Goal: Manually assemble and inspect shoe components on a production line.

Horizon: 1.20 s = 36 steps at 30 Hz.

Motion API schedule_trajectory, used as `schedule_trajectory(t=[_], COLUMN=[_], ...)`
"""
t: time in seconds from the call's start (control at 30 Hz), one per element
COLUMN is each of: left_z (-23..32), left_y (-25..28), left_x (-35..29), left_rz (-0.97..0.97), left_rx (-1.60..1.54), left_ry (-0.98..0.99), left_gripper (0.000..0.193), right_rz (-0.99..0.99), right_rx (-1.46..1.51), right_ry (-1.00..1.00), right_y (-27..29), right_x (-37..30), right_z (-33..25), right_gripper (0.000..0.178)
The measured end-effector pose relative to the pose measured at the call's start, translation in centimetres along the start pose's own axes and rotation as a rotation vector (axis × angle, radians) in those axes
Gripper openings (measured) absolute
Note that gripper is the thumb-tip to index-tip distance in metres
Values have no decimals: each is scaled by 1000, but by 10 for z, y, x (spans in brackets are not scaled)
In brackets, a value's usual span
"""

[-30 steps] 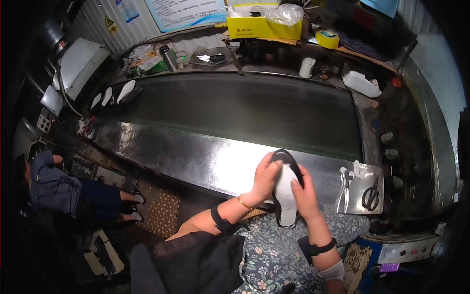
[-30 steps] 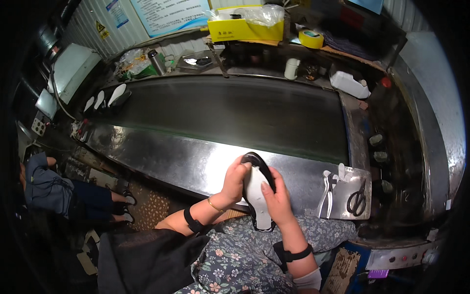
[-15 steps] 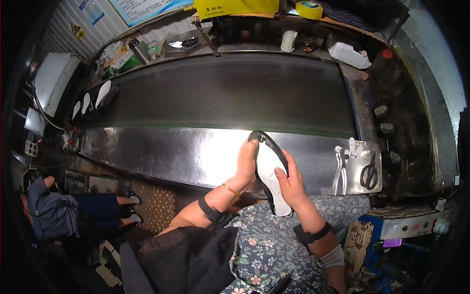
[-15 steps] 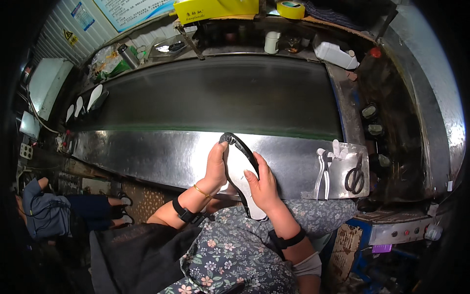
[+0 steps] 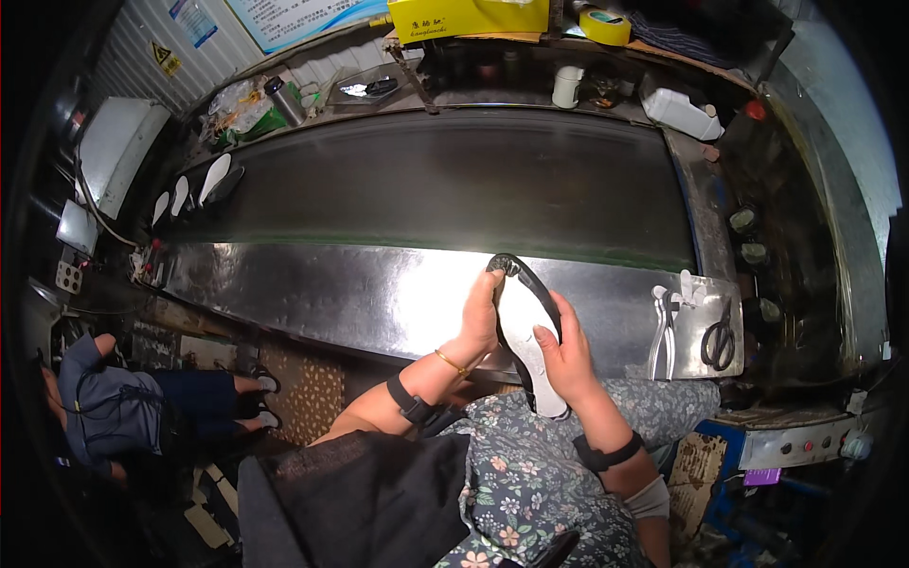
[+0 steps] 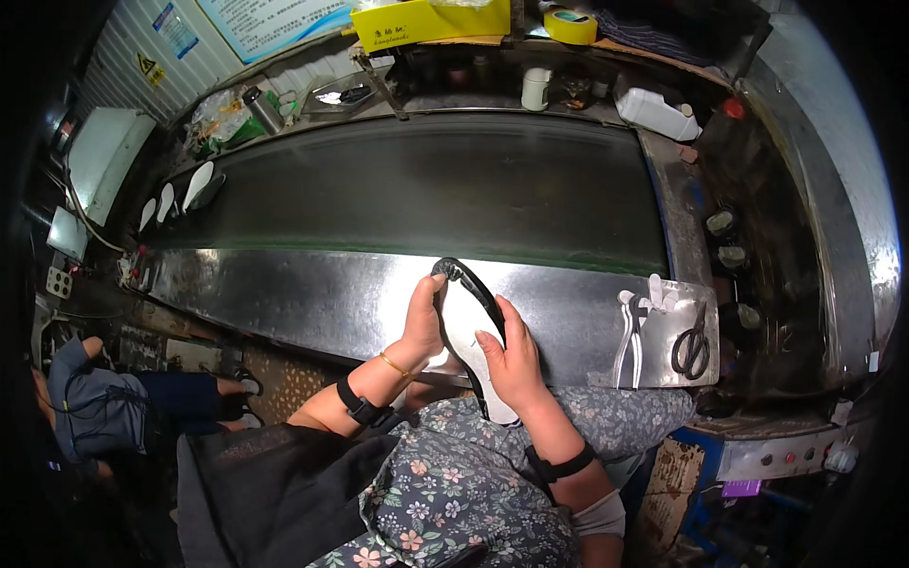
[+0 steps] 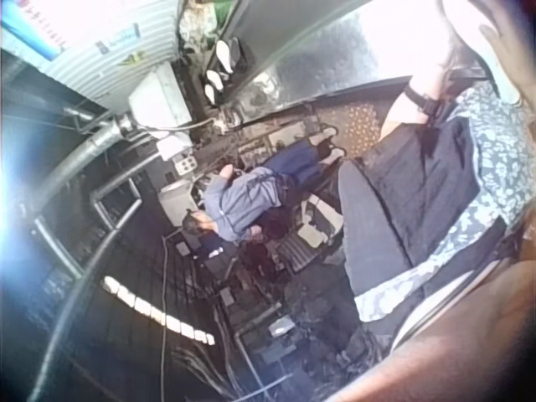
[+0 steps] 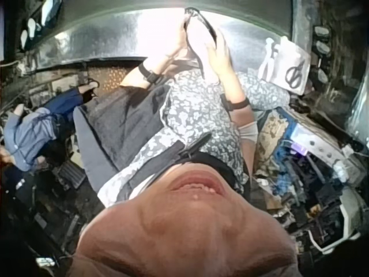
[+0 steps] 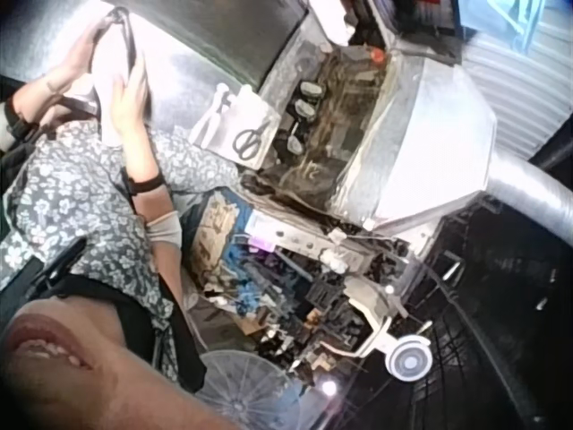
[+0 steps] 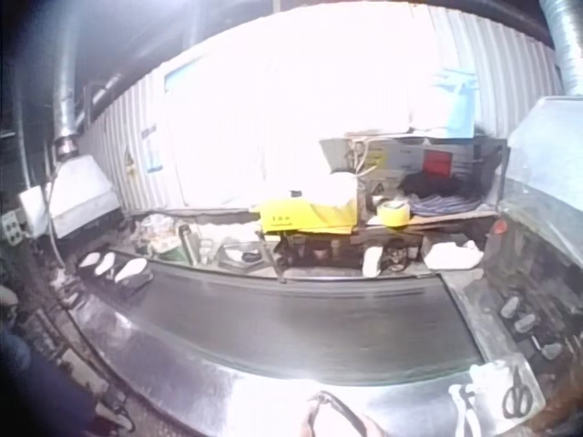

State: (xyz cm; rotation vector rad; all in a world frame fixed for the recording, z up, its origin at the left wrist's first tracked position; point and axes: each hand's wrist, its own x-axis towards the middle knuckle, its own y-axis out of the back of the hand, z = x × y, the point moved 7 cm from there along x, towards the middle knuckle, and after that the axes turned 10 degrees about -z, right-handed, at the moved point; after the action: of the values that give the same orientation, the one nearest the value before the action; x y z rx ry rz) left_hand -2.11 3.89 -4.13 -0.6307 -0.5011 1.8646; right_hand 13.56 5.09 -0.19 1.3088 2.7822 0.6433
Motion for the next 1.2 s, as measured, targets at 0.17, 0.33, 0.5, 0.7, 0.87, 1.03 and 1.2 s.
schedule_trajectory(t=[0.17, 0.33, 0.5, 0.7, 0.87, 1.03, 1.2], left_z=[9, 8, 10, -9, -35, -32, -32], left_y=[-18, -25, -18, 43, 65, 69, 70], left_x=[-6, -3, -2, 7, 13, 14, 6], left_rz=[-118, -93, -119, 166, 238, 247, 200], left_rx=[-86, -7, 99, -77, -245, -390, -458], left_ry=[14, 125, 68, 132, 221, 160, 258], left_gripper=[33, 34, 32, 40, 40, 36, 38], right_rz=[17, 72, -25, -226, -286, -285, -260], right_rx=[25, 67, 129, 237, -21, -10, -255], right_ry=[16, 18, 17, -219, -337, -281, -290], right_y=[5, 8, 12, 14, -5, -11, -10], right_x=[-7, -10, -10, -52, -77, -67, -68], right_z=[1, 3, 15, 43, 41, 24, 19], right_gripper=[57, 52, 58, 80, 94, 107, 106])
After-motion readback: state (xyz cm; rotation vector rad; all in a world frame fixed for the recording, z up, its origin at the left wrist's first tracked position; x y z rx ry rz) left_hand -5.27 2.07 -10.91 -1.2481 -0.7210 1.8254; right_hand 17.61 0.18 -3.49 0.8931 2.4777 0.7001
